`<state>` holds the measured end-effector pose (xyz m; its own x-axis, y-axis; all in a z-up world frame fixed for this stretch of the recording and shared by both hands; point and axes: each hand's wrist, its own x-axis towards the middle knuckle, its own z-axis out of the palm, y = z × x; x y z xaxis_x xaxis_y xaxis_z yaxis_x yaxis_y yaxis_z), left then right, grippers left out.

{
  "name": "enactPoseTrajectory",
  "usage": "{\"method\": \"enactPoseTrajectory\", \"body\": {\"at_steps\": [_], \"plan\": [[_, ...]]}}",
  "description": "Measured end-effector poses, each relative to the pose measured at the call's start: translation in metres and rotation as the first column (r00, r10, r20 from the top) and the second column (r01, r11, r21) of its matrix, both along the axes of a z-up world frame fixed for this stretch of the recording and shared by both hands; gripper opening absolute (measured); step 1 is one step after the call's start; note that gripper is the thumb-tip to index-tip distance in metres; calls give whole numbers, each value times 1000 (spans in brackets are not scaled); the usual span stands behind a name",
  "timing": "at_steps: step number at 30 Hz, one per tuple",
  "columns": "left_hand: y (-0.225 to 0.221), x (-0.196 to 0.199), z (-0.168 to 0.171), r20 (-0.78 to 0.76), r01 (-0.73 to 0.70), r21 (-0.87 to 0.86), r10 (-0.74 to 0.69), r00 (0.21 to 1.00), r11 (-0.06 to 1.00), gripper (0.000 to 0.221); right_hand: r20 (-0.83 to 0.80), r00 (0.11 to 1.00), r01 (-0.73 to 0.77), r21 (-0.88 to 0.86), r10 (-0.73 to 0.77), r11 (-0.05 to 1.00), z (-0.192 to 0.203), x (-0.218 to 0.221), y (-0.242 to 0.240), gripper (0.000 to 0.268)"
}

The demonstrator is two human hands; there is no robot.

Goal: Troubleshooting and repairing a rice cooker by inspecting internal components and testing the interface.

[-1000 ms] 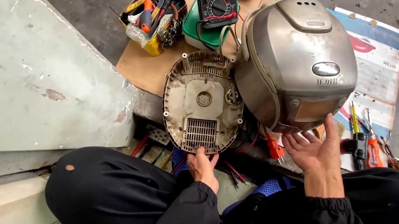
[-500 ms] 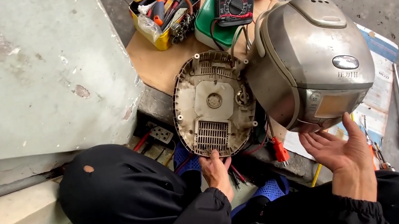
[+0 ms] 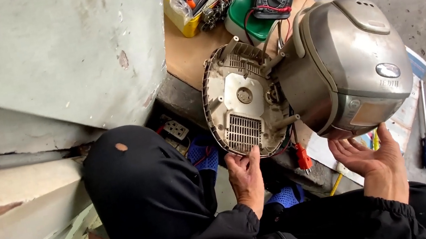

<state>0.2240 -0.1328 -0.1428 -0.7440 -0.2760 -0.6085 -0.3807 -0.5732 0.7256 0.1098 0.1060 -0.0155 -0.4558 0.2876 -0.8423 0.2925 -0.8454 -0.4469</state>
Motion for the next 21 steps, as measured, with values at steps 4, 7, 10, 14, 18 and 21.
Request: {"method": "enactPoseTrajectory", "body": {"at_steps": [4, 7, 10, 14, 18, 21], "plan": [[4, -2, -18, 234, 120, 33, -124, 964, 992, 87, 9, 994, -108, 33, 108, 994, 17, -10, 9, 94], [13, 1, -39, 266, 63, 240, -128, 955, 969, 102, -51, 997, -54, 25, 55, 998, 34, -13, 12, 89], [19, -2, -52, 238, 17, 353, -107, 965, 936, 88, -103, 993, -61, 32, 64, 998, 51, -19, 15, 92], [3, -13, -48, 277, -161, 381, 54, 959, 911, 77, -109, 985, -130, 55, 135, 990, 60, -25, 19, 101], [-14, -14, -24, 237, -181, 386, 92, 967, 905, 68, -117, 984, -129, 27, 131, 991, 57, -26, 25, 103], [-5, -3, -3, 224, -144, 382, 60, 973, 913, 69, -73, 981, -176, 87, 182, 981, 50, -25, 25, 109]]}}
